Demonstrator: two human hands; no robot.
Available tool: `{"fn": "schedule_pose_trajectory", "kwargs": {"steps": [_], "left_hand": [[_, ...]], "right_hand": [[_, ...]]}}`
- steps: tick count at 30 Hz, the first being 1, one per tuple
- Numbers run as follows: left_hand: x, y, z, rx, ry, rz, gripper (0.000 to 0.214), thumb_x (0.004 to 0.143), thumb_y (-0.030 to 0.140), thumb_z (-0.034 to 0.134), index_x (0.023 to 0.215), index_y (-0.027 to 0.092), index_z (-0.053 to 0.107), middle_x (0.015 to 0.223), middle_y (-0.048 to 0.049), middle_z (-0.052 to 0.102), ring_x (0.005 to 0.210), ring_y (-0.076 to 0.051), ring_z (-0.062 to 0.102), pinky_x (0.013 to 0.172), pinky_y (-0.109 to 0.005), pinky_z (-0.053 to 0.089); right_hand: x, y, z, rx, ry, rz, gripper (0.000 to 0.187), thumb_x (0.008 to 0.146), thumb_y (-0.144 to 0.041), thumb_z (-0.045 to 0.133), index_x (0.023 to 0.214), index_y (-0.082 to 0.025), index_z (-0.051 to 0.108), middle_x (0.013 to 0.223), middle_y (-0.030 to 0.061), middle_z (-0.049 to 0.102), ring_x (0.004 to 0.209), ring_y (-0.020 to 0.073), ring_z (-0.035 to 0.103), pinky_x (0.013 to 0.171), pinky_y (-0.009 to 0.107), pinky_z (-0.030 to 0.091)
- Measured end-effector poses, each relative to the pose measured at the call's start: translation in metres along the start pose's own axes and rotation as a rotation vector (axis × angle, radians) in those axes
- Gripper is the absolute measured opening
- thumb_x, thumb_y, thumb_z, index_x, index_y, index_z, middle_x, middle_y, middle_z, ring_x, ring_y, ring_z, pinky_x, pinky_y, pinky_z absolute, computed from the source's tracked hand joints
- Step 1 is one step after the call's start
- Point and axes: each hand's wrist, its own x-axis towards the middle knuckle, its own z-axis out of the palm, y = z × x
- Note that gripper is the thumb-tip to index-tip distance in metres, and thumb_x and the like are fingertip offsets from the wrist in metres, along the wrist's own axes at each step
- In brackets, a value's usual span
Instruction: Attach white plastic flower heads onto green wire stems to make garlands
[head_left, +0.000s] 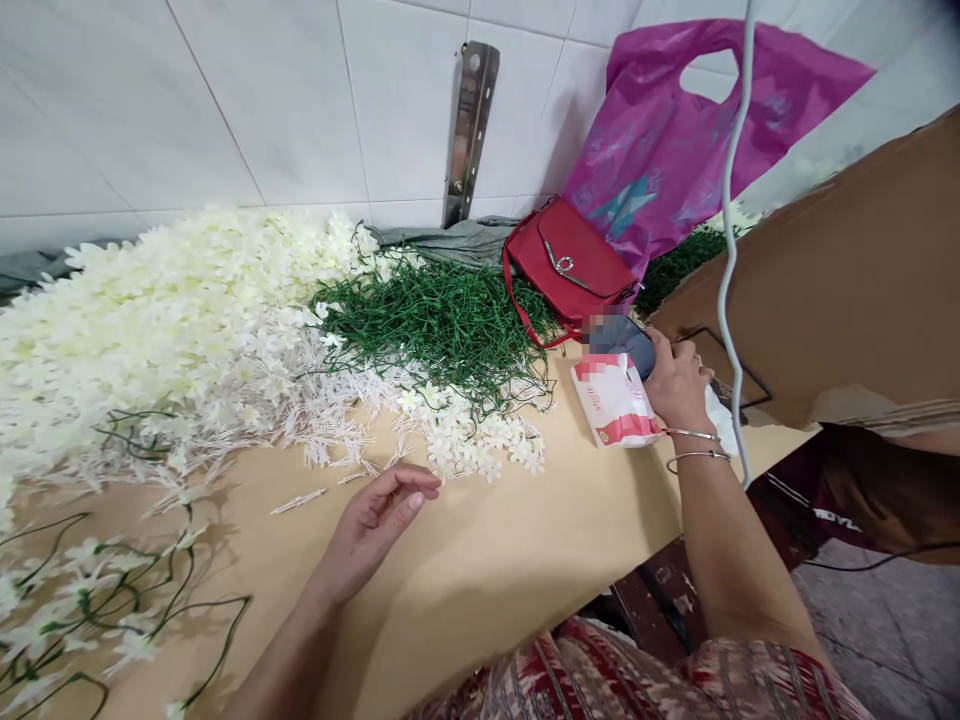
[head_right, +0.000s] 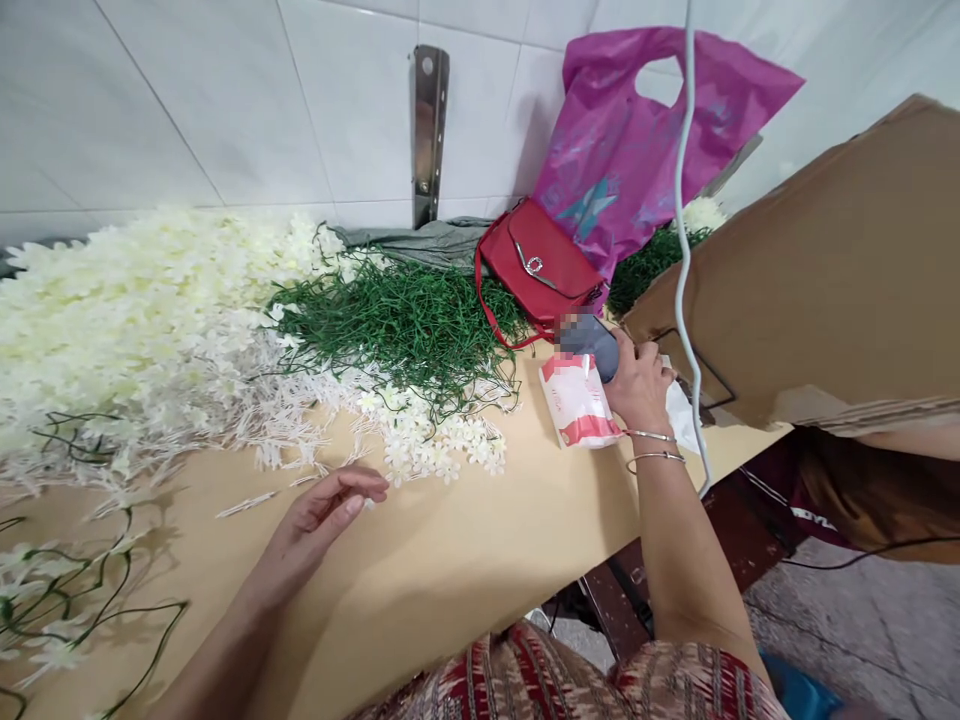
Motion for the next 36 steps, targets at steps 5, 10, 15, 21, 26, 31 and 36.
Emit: {"fn": "schedule_pose_trajectory", "kwargs": {"steps": [5, 10, 15, 21, 26, 31, 36], "left_hand": [[0.001, -0.002, 0.000, 0.002, -0.004, 0.003, 0.030, 0.095, 0.051, 0.073, 0.103, 0.023, 0.081, 0.099, -0.0094, 0.075, 0.095, -0.023, 0.070, 0.089, -0.029, 0.055], [0.000, -0.001, 0.000, 0.014, -0.008, 0.008, 0.030, 0.096, 0.050, 0.072, 0.103, 0.023, 0.080, 0.100, -0.0098, 0.075, 0.097, -0.023, 0.070, 0.090, -0.029, 0.055], [0.000, -0.002, -0.001, 0.015, -0.004, 0.003, 0.030, 0.096, 0.050, 0.071, 0.104, 0.023, 0.080, 0.100, -0.0096, 0.074, 0.097, -0.023, 0.070, 0.091, -0.030, 0.055], [0.000, -0.003, -0.001, 0.014, -0.009, 0.002, 0.032, 0.096, 0.051, 0.071, 0.105, 0.022, 0.080, 0.100, -0.0097, 0.074, 0.097, -0.023, 0.070, 0.091, -0.031, 0.055], [-0.001, -0.003, -0.002, 0.013, -0.041, -0.004, 0.034, 0.098, 0.052, 0.068, 0.107, 0.020, 0.076, 0.104, -0.0090, 0.073, 0.099, -0.022, 0.069, 0.094, -0.031, 0.055], [-0.002, -0.004, -0.001, 0.004, -0.076, 0.015, 0.032, 0.101, 0.050, 0.065, 0.108, 0.020, 0.074, 0.105, -0.0082, 0.071, 0.102, -0.019, 0.068, 0.094, -0.029, 0.053], [-0.003, -0.005, 0.000, -0.048, -0.098, 0.013, 0.034, 0.102, 0.050, 0.065, 0.111, 0.019, 0.073, 0.105, -0.0085, 0.070, 0.103, -0.019, 0.067, 0.095, -0.030, 0.052]], "right_hand": [[-0.005, -0.002, -0.001, 0.014, 0.009, -0.025, 0.061, 0.102, -0.034, 0.043, 0.160, -0.016, 0.037, 0.137, 0.0266, 0.049, 0.122, 0.0408, 0.052, 0.097, 0.051, 0.034], [0.005, 0.003, 0.008, 0.111, -0.100, -0.098, 0.079, 0.093, -0.038, 0.064, 0.161, -0.012, 0.034, 0.136, 0.0249, 0.049, 0.118, 0.0344, 0.057, 0.095, 0.041, 0.042], [0.015, -0.001, 0.026, 0.199, -0.209, -0.178, 0.089, 0.083, -0.044, 0.077, 0.159, -0.019, 0.039, 0.136, 0.0191, 0.054, 0.130, 0.0324, 0.057, 0.106, 0.039, 0.045], [0.028, -0.011, 0.036, 0.236, -0.277, -0.281, 0.097, 0.080, -0.046, 0.077, 0.163, -0.024, 0.033, 0.148, 0.0159, 0.056, 0.148, 0.0354, 0.044, 0.119, 0.051, 0.040], [0.035, -0.011, 0.037, 0.229, -0.312, -0.318, 0.093, 0.083, -0.051, 0.074, 0.164, -0.030, 0.032, 0.158, 0.0148, 0.049, 0.154, 0.0373, 0.035, 0.126, 0.056, 0.032], [0.040, -0.014, 0.034, 0.175, -0.394, -0.269, 0.098, 0.085, -0.059, 0.071, 0.168, -0.031, 0.028, 0.153, 0.0174, 0.044, 0.151, 0.0397, 0.038, 0.127, 0.055, 0.029], [0.047, -0.016, 0.030, 0.117, -0.449, -0.254, 0.096, 0.087, -0.062, 0.068, 0.169, -0.033, 0.028, 0.148, 0.0187, 0.042, 0.152, 0.0440, 0.037, 0.125, 0.057, 0.032]]}}
